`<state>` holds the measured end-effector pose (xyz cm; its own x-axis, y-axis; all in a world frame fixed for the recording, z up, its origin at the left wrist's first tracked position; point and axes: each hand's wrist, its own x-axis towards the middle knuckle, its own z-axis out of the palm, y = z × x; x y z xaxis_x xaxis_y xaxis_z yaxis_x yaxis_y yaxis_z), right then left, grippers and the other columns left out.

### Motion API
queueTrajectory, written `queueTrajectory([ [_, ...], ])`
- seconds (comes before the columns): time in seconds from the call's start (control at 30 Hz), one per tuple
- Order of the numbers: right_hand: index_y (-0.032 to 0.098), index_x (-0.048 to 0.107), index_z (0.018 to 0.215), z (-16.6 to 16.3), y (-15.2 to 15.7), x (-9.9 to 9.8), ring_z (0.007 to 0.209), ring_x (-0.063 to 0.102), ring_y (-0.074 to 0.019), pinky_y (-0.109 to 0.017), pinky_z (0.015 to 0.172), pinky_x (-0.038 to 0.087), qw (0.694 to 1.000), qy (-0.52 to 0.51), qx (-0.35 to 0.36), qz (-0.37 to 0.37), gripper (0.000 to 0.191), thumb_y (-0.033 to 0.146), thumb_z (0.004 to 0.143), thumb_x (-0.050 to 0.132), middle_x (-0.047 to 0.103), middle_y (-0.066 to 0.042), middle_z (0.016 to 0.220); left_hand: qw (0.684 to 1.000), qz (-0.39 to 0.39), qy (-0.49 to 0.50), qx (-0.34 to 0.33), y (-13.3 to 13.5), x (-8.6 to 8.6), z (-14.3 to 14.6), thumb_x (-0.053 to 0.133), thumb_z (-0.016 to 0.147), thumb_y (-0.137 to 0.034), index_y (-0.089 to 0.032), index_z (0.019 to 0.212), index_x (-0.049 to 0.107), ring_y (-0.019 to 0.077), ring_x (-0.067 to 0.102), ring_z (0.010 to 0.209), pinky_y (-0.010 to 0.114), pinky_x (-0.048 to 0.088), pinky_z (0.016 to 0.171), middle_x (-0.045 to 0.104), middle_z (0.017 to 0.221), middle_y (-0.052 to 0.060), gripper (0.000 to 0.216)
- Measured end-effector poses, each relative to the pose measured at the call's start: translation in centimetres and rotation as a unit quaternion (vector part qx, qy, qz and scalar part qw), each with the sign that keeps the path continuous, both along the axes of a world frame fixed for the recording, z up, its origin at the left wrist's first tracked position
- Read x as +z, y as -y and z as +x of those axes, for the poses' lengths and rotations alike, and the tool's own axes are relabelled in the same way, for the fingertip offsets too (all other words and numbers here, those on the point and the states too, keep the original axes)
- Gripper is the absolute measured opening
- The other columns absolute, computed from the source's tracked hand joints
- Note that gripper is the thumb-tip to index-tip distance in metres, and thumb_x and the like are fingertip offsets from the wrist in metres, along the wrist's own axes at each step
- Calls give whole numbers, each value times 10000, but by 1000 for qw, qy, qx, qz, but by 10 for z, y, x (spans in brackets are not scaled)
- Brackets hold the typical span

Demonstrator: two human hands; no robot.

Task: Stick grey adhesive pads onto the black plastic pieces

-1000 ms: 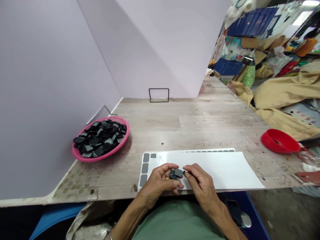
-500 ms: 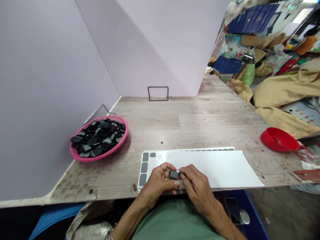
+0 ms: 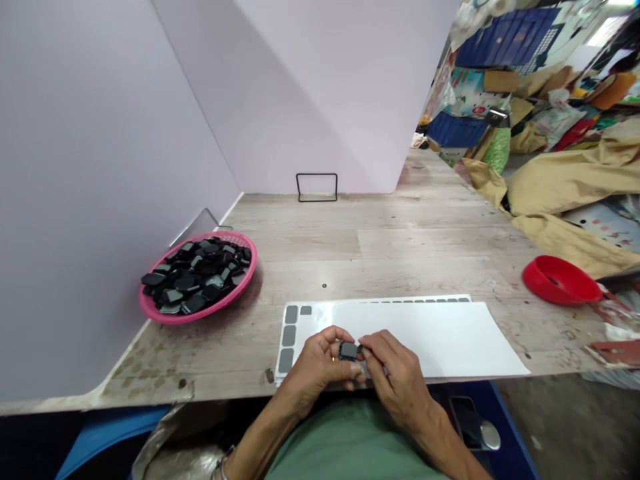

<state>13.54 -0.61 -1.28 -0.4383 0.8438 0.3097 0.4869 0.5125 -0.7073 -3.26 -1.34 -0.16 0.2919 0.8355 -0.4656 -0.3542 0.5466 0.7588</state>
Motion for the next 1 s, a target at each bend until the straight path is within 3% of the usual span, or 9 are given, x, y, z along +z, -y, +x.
queueTrajectory([
  [0.87,179,548,967,-5,4,1,734,501,-179,-290,647,416,999,36,7,4,216,111,894,356,520,-48,793,1000,2,8,4,5,0,-1,824,559,-185,-154,871,478,133,650,594,203,502,505,689,763,31,468],
  [1.0,186,547,926,-5,4,0,734,511,-174,-284,644,417,999,43,19,2,201,120,894,361,530,-44,794,1000,15,7,-5,6,-2,-4,801,614,-235,-149,883,490,155,657,592,215,502,505,687,675,37,420],
])
